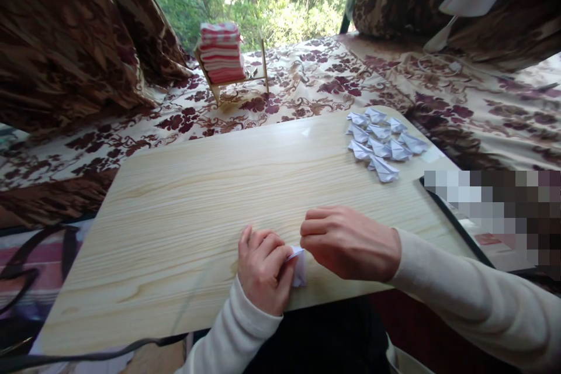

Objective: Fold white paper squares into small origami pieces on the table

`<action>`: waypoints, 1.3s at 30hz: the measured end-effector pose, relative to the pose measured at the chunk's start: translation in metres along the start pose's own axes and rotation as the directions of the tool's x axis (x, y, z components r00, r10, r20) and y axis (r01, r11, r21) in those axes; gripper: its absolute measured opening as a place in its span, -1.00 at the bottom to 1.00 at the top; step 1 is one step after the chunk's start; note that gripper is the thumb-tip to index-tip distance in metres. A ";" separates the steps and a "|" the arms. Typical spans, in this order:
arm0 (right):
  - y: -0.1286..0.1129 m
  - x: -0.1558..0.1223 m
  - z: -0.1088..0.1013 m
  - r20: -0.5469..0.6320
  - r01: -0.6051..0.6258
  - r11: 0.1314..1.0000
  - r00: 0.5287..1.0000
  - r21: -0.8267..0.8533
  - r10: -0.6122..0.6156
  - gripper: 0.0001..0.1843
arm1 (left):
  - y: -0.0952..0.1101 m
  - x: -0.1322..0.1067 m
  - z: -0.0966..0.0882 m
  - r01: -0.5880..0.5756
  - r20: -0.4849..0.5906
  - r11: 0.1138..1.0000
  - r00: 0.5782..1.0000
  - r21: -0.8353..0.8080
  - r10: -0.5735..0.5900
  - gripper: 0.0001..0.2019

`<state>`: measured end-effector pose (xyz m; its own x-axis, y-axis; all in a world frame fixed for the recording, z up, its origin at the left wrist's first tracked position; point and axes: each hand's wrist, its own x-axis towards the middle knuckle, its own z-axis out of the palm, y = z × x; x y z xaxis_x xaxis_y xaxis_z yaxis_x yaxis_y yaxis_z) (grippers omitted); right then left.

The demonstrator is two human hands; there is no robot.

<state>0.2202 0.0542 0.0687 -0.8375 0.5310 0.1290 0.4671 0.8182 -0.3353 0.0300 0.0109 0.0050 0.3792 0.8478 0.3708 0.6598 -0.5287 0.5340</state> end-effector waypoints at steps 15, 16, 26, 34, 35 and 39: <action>-0.037 -0.035 0.038 -0.010 -0.343 0.938 0.939 0.052 0.344 -0.80 | 0.006 -0.004 -0.032 -0.042 0.078 0.999 0.996 0.027 0.039 -0.84; -0.035 -0.034 0.037 -0.007 -0.339 0.940 0.941 0.049 0.339 -0.80 | 0.007 -0.006 -0.031 -0.064 0.056 0.998 0.997 0.028 0.062 -0.83; -0.034 -0.035 0.042 -0.008 -0.353 0.933 0.935 0.073 0.355 -0.83 | 0.005 -0.031 -0.008 -0.182 -0.060 0.975 0.980 0.128 0.191 -0.71; -0.041 -0.036 0.041 -0.142 -0.307 0.952 0.942 0.007 0.304 -0.56 | 0.004 -0.033 0.000 -0.201 -0.002 0.959 0.979 0.200 0.205 -0.65; -0.042 -0.035 0.040 -0.163 -0.301 0.954 0.941 -0.004 0.296 -0.54 | 0.004 -0.033 0.000 -0.199 -0.003 0.959 0.979 0.199 0.204 -0.65; -0.043 -0.030 0.038 -0.169 -0.293 0.955 0.944 -0.038 0.283 -0.59 | 0.005 -0.033 0.000 -0.198 0.006 0.958 0.980 0.208 0.201 -0.66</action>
<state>0.2146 -0.0049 0.0436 -0.6103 0.7703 0.1848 0.7027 0.6341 -0.3226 0.0208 -0.0201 -0.0044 0.5078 0.7247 0.4658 0.6920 -0.6652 0.2805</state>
